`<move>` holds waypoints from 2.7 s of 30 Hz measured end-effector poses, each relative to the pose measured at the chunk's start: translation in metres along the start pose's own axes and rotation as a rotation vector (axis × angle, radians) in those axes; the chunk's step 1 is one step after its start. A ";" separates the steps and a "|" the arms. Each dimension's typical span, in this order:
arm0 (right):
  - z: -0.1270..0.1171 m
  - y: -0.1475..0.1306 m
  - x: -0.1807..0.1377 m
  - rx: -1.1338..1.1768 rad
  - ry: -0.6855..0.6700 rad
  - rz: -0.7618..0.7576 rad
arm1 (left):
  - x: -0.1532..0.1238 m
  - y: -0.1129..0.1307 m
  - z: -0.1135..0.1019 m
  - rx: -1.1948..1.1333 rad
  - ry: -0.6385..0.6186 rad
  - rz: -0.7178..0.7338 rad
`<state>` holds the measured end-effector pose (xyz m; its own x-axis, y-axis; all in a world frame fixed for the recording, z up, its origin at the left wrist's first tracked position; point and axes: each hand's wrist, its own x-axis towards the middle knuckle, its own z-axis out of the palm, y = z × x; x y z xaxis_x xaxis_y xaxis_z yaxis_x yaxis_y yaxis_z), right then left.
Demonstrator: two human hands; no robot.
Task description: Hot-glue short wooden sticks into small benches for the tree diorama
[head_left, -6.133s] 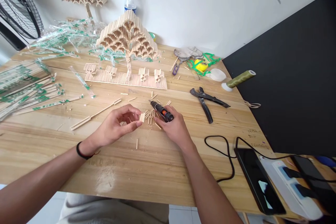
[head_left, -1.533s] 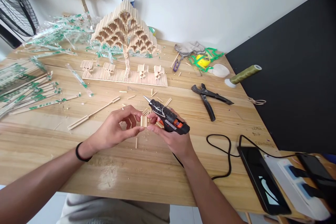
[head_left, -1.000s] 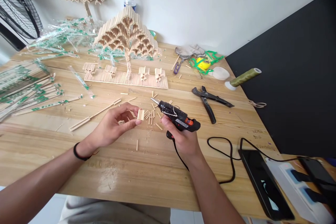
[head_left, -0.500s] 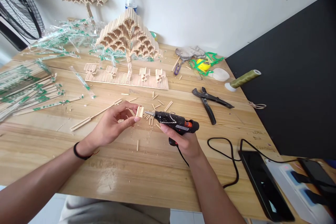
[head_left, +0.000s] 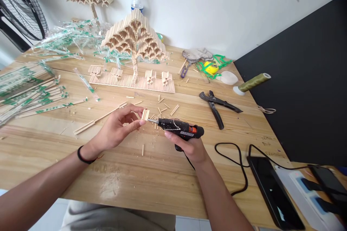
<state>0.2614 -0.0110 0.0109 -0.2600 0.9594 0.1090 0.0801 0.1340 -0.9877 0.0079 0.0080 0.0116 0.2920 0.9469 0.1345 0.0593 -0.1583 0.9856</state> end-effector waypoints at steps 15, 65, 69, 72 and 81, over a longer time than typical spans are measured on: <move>-0.002 0.005 0.001 -0.044 -0.010 -0.038 | 0.000 0.000 0.000 -0.003 -0.013 -0.006; -0.002 0.011 0.002 -0.120 0.079 0.000 | -0.002 0.000 0.001 0.038 -0.045 -0.026; -0.002 0.012 0.003 -0.184 0.182 0.014 | -0.002 0.000 0.001 0.059 -0.055 -0.045; -0.005 0.016 0.004 -0.250 0.280 0.029 | -0.002 0.001 0.001 0.071 -0.056 -0.047; -0.012 0.028 0.010 -0.436 0.150 0.027 | -0.003 0.004 0.001 0.070 -0.057 -0.051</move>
<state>0.2730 0.0054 -0.0140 -0.1129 0.9850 0.1301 0.4903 0.1692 -0.8550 0.0085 0.0043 0.0155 0.3402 0.9372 0.0766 0.1412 -0.1315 0.9812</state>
